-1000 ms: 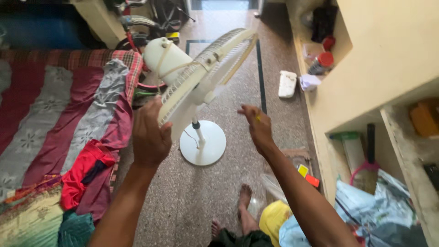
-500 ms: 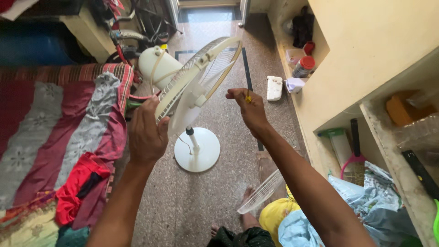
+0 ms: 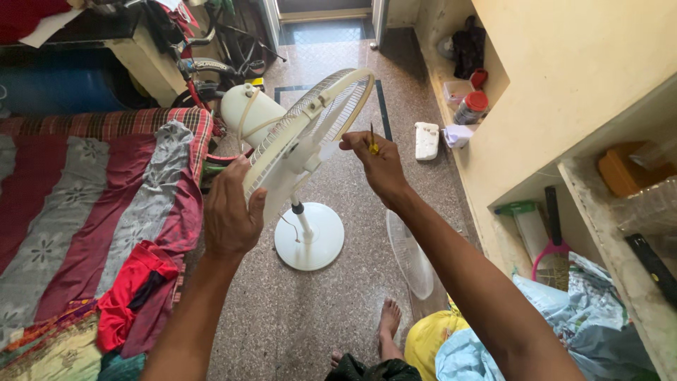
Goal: The person uses a screwdriver to loosen screws on the front grill of a standing fan. After removing the grill, they unscrew the central hub nut and remove the fan blades from the motor shaft.
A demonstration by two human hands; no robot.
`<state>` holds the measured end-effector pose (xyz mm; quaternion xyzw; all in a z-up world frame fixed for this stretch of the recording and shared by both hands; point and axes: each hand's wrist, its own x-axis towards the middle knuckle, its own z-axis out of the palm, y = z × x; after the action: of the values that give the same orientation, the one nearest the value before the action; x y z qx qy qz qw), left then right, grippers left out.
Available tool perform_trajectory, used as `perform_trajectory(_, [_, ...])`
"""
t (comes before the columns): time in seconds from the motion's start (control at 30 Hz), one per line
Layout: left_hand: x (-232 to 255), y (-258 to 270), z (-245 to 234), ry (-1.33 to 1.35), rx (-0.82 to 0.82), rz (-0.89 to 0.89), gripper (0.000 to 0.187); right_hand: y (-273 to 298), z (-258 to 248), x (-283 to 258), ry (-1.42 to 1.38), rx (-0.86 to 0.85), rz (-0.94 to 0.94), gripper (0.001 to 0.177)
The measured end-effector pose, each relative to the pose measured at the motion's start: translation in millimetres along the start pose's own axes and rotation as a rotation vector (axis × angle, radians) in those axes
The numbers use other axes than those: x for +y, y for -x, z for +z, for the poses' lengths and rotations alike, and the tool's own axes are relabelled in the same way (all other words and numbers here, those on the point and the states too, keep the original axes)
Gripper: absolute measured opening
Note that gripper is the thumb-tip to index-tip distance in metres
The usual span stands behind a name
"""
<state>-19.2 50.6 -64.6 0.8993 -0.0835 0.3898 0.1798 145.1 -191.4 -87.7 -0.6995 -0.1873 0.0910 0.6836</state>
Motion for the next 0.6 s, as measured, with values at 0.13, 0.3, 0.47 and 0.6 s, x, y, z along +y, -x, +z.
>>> perform_trajectory(0.13, [1, -2, -4, -0.019, -0.006, 0.009, 0.048, -5, 4, -2, -0.02, 0.001, -0.011, 0.044])
perform_trajectory(0.3, [4, -3, -7, -0.019, -0.019, -0.002, 0.049, -4, 7, -7, -0.022, 0.002, -0.002, 0.041])
perform_trajectory(0.47, [4, -5, -10, -0.028, -0.013, -0.007, 0.051, -2, 11, -14, 0.012, 0.001, 0.021, 0.041])
perform_trajectory(0.6, [2, -4, -13, -0.038, -0.017, -0.001, 0.05, 0, 14, -19, 0.01, -0.014, 0.015, 0.043])
